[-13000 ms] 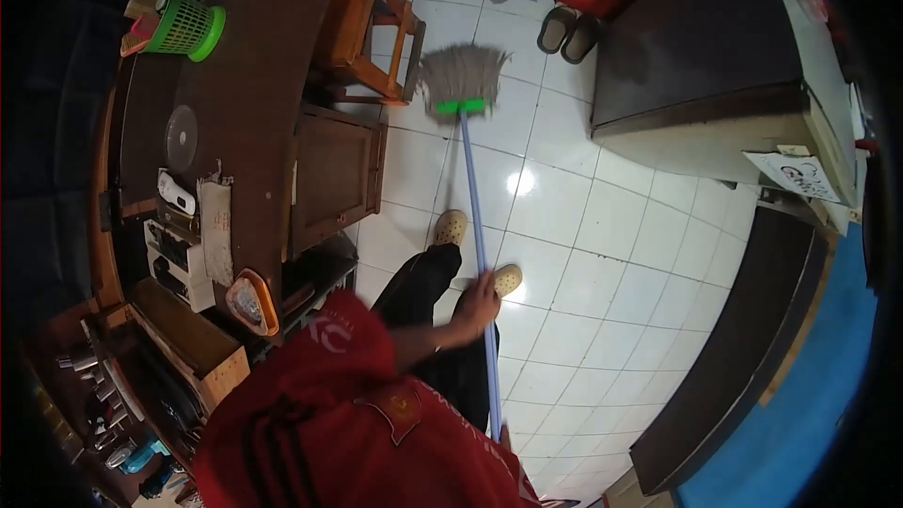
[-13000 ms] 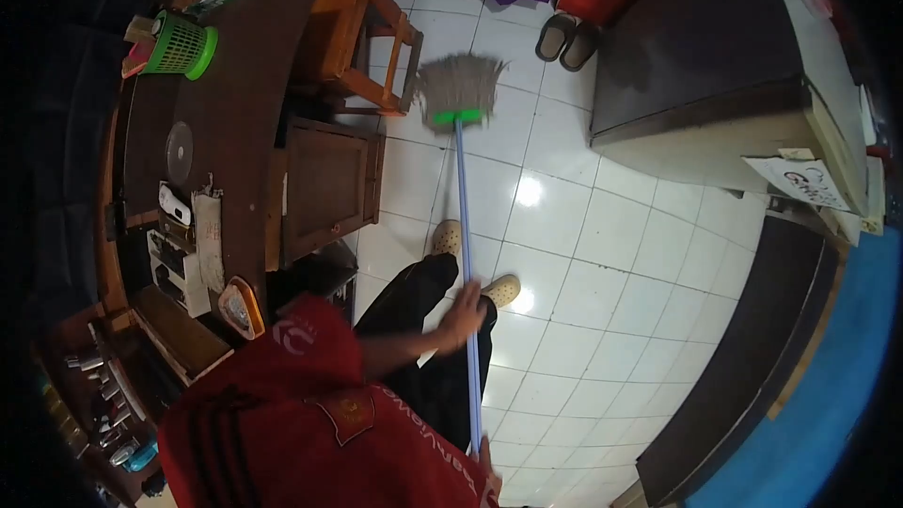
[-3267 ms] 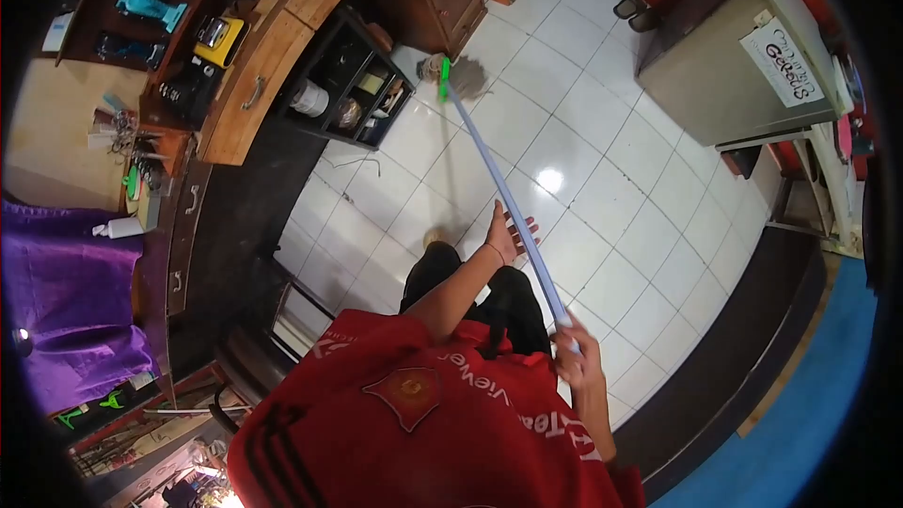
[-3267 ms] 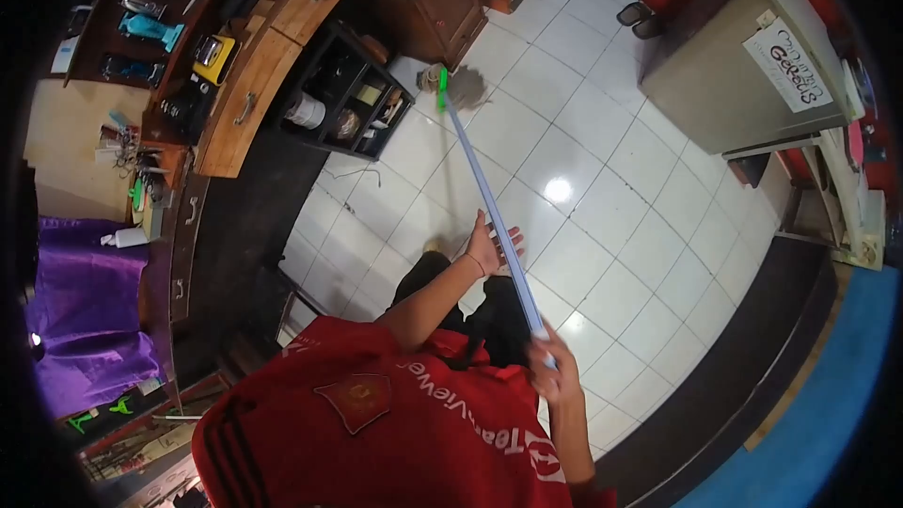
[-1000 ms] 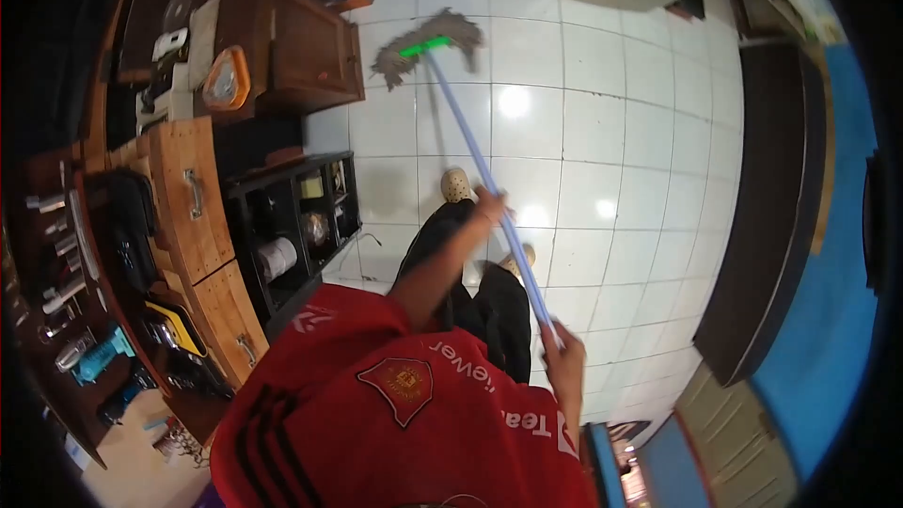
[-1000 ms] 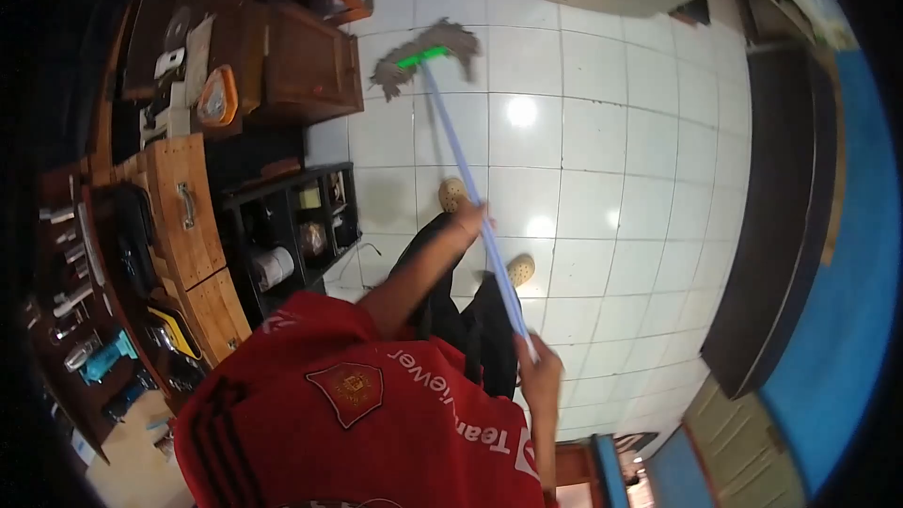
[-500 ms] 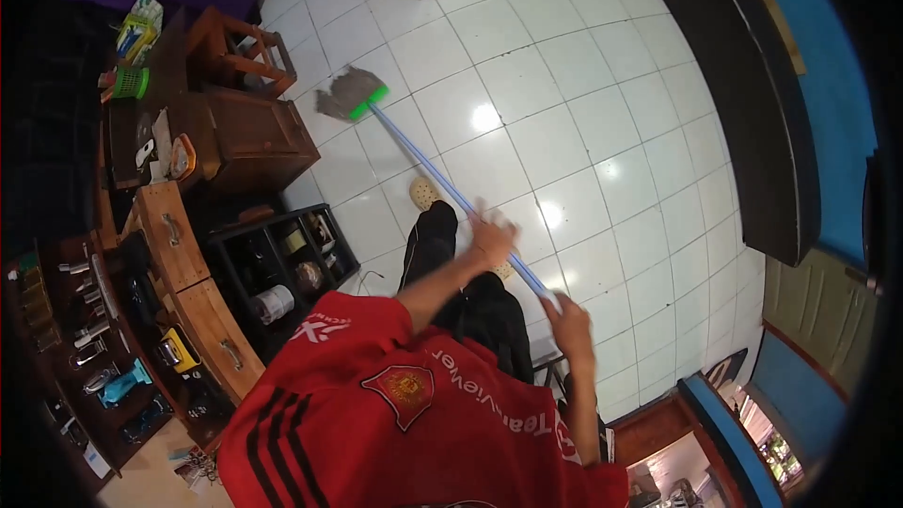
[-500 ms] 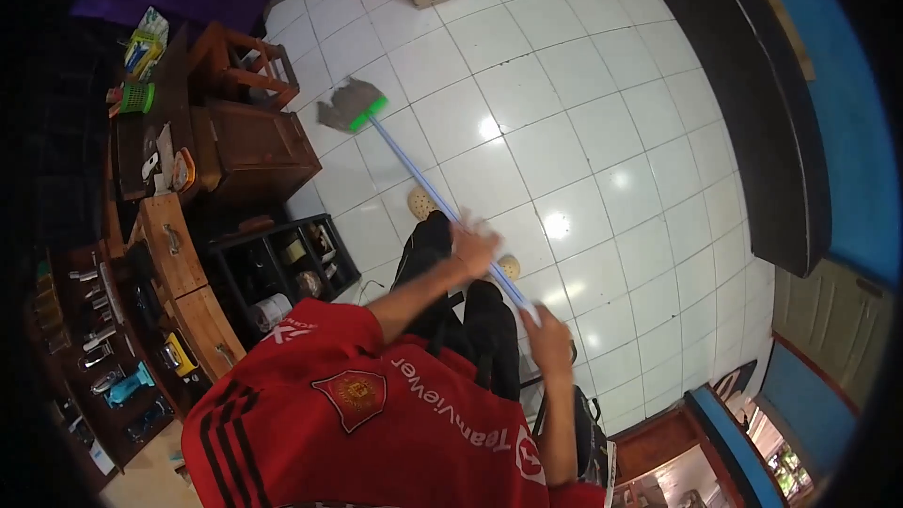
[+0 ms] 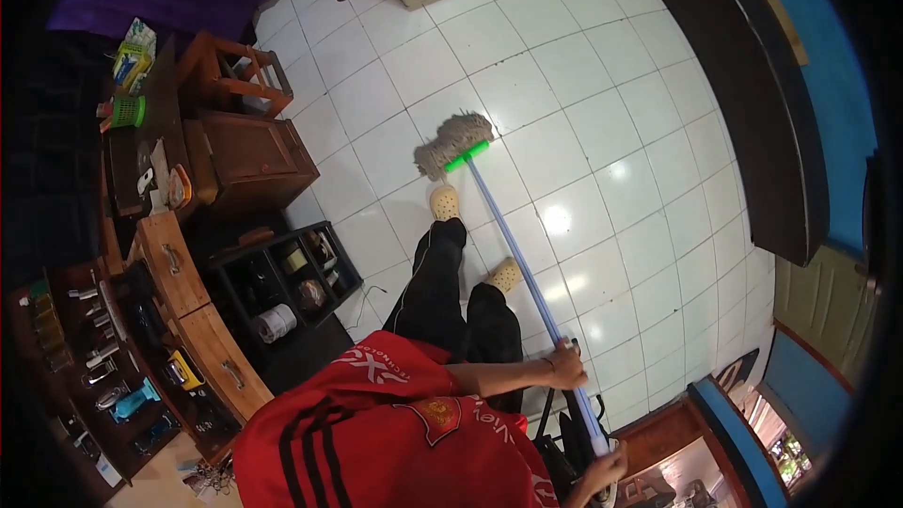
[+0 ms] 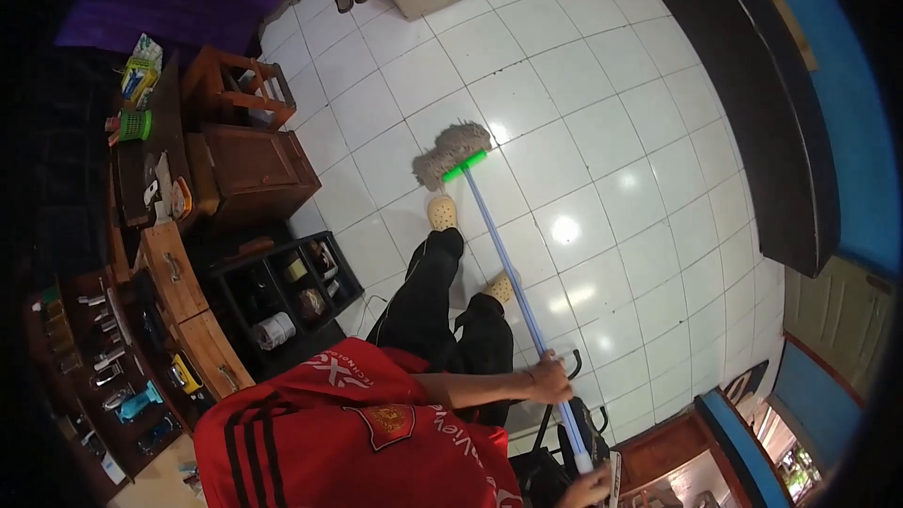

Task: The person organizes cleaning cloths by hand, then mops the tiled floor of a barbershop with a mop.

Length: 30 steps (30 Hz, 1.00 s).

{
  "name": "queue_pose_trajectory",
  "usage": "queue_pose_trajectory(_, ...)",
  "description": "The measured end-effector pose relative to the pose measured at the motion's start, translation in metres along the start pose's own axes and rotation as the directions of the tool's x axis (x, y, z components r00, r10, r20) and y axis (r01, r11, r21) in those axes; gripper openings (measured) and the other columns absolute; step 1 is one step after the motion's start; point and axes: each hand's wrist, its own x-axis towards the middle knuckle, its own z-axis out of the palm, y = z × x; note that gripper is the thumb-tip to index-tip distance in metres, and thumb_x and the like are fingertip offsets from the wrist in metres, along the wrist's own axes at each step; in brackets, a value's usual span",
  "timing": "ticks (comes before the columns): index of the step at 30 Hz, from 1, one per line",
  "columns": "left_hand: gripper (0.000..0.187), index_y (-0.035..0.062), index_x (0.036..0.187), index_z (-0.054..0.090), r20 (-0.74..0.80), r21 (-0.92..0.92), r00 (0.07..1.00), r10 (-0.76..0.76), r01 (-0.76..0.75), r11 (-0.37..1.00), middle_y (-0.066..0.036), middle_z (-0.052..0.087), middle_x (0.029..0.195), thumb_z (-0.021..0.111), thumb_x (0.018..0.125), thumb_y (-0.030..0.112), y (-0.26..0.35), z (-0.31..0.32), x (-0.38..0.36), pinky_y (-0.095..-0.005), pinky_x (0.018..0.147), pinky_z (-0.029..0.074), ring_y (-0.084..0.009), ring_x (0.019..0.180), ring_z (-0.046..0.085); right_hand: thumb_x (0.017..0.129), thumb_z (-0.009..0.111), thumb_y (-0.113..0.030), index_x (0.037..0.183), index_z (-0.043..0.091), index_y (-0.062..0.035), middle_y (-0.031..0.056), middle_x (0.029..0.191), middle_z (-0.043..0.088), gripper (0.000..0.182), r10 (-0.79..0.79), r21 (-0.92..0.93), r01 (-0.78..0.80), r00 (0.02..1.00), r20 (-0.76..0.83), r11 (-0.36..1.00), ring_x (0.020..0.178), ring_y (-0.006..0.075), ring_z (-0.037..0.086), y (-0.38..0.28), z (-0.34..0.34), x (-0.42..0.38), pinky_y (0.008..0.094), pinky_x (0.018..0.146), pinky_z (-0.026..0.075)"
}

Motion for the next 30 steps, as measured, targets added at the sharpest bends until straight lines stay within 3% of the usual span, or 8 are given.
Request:
queue_pose_trajectory(4, 0.024, 0.0096, 0.080, 0.064, -0.600, -0.013, 0.712, -0.365, 0.448, 0.894, -0.014, 0.056, 0.110, 0.051, 0.078, 0.029, -0.128, -0.024, -0.042, -0.0624, 0.087, 0.027, -0.0327, 0.117, 0.039, 0.090, 0.049, -0.038, 0.052, 0.052, 0.0054, 0.0095, 0.042, 0.045, 0.057, 0.199, -0.006, -0.210, 0.918, 0.343, 0.978, 0.039, 0.0162, 0.037, -0.056, 0.132, -0.005, 0.0373, 0.041, 0.029)
queue_pose_trajectory(10, 0.057, 0.0056, 0.129, 0.040, -0.589, -0.230, 0.570, -0.573, 0.561, 0.795, -0.013, 0.029, 0.141, 0.053, 0.073, 0.008, -0.331, -0.185, -0.166, -0.0526, 0.099, 0.026, -0.0249, 0.131, 0.027, 0.081, 0.057, -0.049, 0.056, 0.059, 0.0006, 0.0116, 0.049, 0.055, 0.056, -0.168, 0.173, 0.064, 0.701, 0.693, 0.983, 0.046, 0.0207, 0.056, -0.283, 0.371, -0.033, 0.0363, 0.047, 0.043)
queue_pose_trajectory(13, 0.067, 0.0062, 0.138, 0.025, -0.525, 0.129, 0.499, -0.690, 0.848, 0.514, -0.012, 0.024, 0.144, 0.050, 0.075, 0.007, -0.352, -0.272, -0.192, -0.0464, 0.103, 0.025, -0.0247, 0.131, 0.027, 0.083, 0.061, -0.034, 0.069, 0.061, 0.0027, 0.0066, 0.050, 0.057, 0.040, -0.223, 0.413, -0.402, 0.440, 0.870, 0.817, 0.047, 0.0113, 0.057, -0.388, 0.420, -0.047, 0.0261, 0.044, 0.047)
queue_pose_trajectory(17, 0.073, 0.0042, 0.140, 0.016, -0.488, 0.142, 0.548, -0.679, 0.818, 0.557, -0.016, 0.019, 0.144, 0.050, 0.076, 0.010, -0.364, -0.305, -0.182, -0.0465, 0.105, 0.021, -0.0262, 0.133, 0.023, 0.083, 0.062, -0.031, 0.071, 0.060, 0.0042, 0.0087, 0.056, 0.060, 0.037, -0.166, 0.385, -0.230, 0.628, 0.760, 0.894, 0.048, 0.0130, 0.059, -0.414, 0.422, -0.025, 0.0256, 0.044, 0.047)
queue_pose_trajectory(19, 0.062, 0.0032, 0.138, 0.020, -0.490, 0.387, 0.727, -0.481, 0.676, 0.627, -0.018, 0.022, 0.143, 0.045, 0.083, 0.015, -0.351, -0.271, -0.153, -0.0462, 0.106, 0.021, -0.0282, 0.130, 0.028, 0.083, 0.060, -0.034, 0.071, 0.060, 0.0043, 0.0098, 0.055, 0.060, 0.040, -0.156, 0.391, -0.220, 0.665, 0.731, 0.894, 0.049, 0.0154, 0.060, -0.356, 0.403, -0.001, 0.0271, 0.044, 0.047)
queue_pose_trajectory(20, 0.056, 0.0039, 0.137, 0.023, -0.309, -0.347, 0.593, -0.744, 0.658, 0.668, -0.019, 0.025, 0.141, 0.041, 0.085, 0.016, -0.325, -0.259, -0.136, -0.0464, 0.105, 0.023, -0.0301, 0.127, 0.031, 0.084, 0.058, -0.037, 0.070, 0.061, 0.0033, 0.0089, 0.052, 0.057, 0.043, -0.092, 0.293, -0.178, 0.692, 0.716, 0.939, 0.048, 0.0156, 0.059, -0.339, 0.362, 0.011, 0.0280, 0.044, 0.046)
queue_pose_trajectory(27, 0.040, -0.0092, 0.104, 0.056, 0.196, 0.246, 0.978, -0.076, 0.026, 0.969, -0.029, 0.054, 0.110, 0.043, 0.080, 0.020, -0.039, -0.127, -0.027, -0.0604, 0.085, 0.034, -0.0373, 0.102, 0.054, 0.087, 0.054, -0.028, 0.086, 0.063, 0.0057, 0.0125, 0.066, 0.062, 0.035, 0.198, -0.222, -0.153, 0.960, 0.200, 0.963, 0.061, 0.0201, 0.058, -0.153, 0.075, 0.014, 0.0349, 0.058, 0.045)
queue_pose_trajectory(30, 0.018, 0.0021, 0.079, 0.057, -0.094, 0.389, 0.924, 0.371, -0.309, 0.868, -0.012, 0.056, 0.065, 0.054, 0.071, 0.018, 0.043, -0.111, -0.030, -0.0606, 0.085, 0.035, -0.0304, 0.075, 0.060, 0.090, 0.048, -0.028, 0.082, 0.056, 0.0086, 0.0184, 0.066, 0.055, 0.039, 0.272, -0.180, -0.306, 0.943, -0.191, 0.935, 0.057, 0.0231, 0.046, -0.115, -0.025, -0.006, 0.0390, 0.056, 0.039)
